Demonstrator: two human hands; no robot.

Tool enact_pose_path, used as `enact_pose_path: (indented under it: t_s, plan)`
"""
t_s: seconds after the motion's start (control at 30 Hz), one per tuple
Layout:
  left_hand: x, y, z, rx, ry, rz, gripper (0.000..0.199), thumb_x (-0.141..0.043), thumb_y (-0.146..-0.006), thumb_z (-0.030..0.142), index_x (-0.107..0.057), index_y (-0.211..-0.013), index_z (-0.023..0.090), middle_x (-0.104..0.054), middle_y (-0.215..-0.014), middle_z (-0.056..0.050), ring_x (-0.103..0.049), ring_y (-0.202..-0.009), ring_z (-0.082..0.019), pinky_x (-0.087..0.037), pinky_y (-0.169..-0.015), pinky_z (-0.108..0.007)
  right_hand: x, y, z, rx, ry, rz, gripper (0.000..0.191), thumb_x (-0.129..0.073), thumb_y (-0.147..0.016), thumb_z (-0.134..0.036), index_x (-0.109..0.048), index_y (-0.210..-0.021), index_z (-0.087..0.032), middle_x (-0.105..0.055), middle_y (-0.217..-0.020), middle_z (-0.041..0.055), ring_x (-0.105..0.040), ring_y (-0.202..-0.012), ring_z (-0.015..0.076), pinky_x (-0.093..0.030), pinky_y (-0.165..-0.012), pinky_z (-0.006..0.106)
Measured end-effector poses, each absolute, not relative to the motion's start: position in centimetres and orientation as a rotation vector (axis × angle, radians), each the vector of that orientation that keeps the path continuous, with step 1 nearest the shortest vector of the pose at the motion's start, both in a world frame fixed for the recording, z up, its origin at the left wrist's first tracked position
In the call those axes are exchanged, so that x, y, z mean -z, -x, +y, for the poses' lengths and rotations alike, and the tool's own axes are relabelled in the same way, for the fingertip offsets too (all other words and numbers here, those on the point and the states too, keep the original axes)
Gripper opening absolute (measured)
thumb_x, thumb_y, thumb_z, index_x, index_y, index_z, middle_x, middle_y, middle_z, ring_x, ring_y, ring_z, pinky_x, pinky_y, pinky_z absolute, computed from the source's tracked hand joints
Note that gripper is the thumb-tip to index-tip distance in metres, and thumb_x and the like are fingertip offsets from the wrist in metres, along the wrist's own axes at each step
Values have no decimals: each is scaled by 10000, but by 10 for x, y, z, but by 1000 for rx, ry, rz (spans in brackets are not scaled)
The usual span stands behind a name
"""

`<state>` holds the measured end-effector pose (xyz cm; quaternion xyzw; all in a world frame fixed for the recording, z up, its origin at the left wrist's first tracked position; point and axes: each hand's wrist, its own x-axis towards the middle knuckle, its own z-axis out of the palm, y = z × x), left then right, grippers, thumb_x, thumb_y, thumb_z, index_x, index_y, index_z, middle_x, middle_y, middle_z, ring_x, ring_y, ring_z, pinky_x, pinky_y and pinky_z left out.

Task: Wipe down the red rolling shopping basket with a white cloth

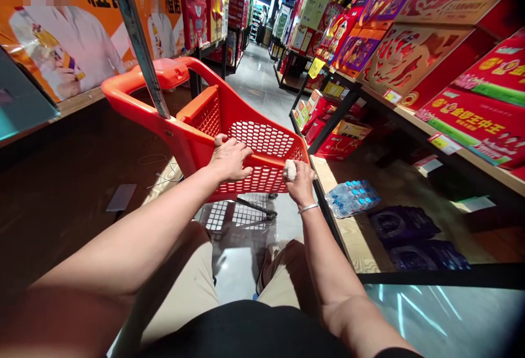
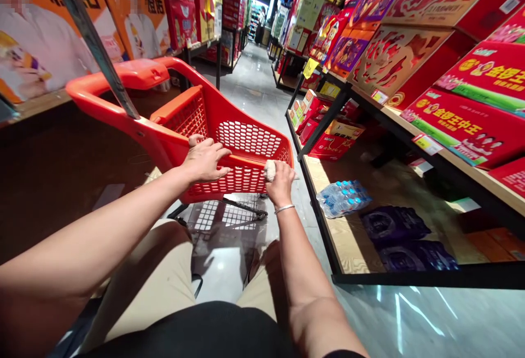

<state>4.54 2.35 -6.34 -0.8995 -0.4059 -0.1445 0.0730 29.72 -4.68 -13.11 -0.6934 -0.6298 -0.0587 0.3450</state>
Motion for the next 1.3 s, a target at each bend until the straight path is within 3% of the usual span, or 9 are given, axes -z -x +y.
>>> enact_pose_path:
  t_s: [0.2, 0.5, 0.73, 0.93, 1.1, 1.3]
  plan:
    - [66, -46, 27, 476, 2726, -1150, 402, -603, -848, 492, -701, -1116, 209, -705, -1082, -103, -551, -1104, -326, -279, -1111, -532, 97, -251, -33, 55, 1532, -2076, 538, -582, -805, -67, -604, -1320, -221, -639, -1248, 103, -541, -1157, 268, -402, -1005, 394]
    - [69, -49, 35, 465, 2732, -1127, 365, -612, -845, 452, -688, -1100, 202, -702, -1089, -103, -553, -1107, -319, -241, -1130, -540, 117, -373, -45, 33, 1682, -1939, 272, -669, -849, -224, -695, -1119, -207, -681, -1051, 82, -595, -988, 236, -459, -898, 358]
    - [58, -64, 52, 287, 2725, -1280, 388, -618, -840, 472, -683, -1125, 215, -707, -1136, -101, -547, -1146, -332, -207, -1152, -581, 159, -351, -44, 271, 1719, -1525, 332, -610, -836, -249, -638, -1166, -213, -626, -1178, 109, -537, -1144, 276, -382, -1062, 481]
    - [71, -114, 36, 135, 2863, -1209, 730, -638, -840, 444, -456, -1527, 282, -564, -1435, -125, -452, -1341, -361, -115, -1208, -615, 203, -307, -36, 375, 1705, -1294, 563, -542, -799, -159, -507, -1357, -225, -431, -1401, 160, -351, -1357, 330, -294, -1143, 596]
    - [92, -139, 37, 343, 2884, -1258, 630, -605, -848, 364, -540, -1471, 295, -587, -1372, -98, -459, -1339, -341, 3, -1235, -651, 238, -288, -31, 295, 1779, -1283, 605, -527, -768, -76, -497, -1355, -216, -361, -1412, 175, -262, -1374, 362, -292, -1144, 614]
    - [97, -134, 56, 466, 2951, -1301, 459, -610, -845, 392, -657, -1292, 299, -639, -1269, -68, -471, -1312, -320, 58, -1243, -662, 277, -277, -54, -31, 1825, -1575, 551, -510, -662, 32, -607, -1133, -236, -533, -1149, 106, -491, -1112, 295, -456, -997, 494]
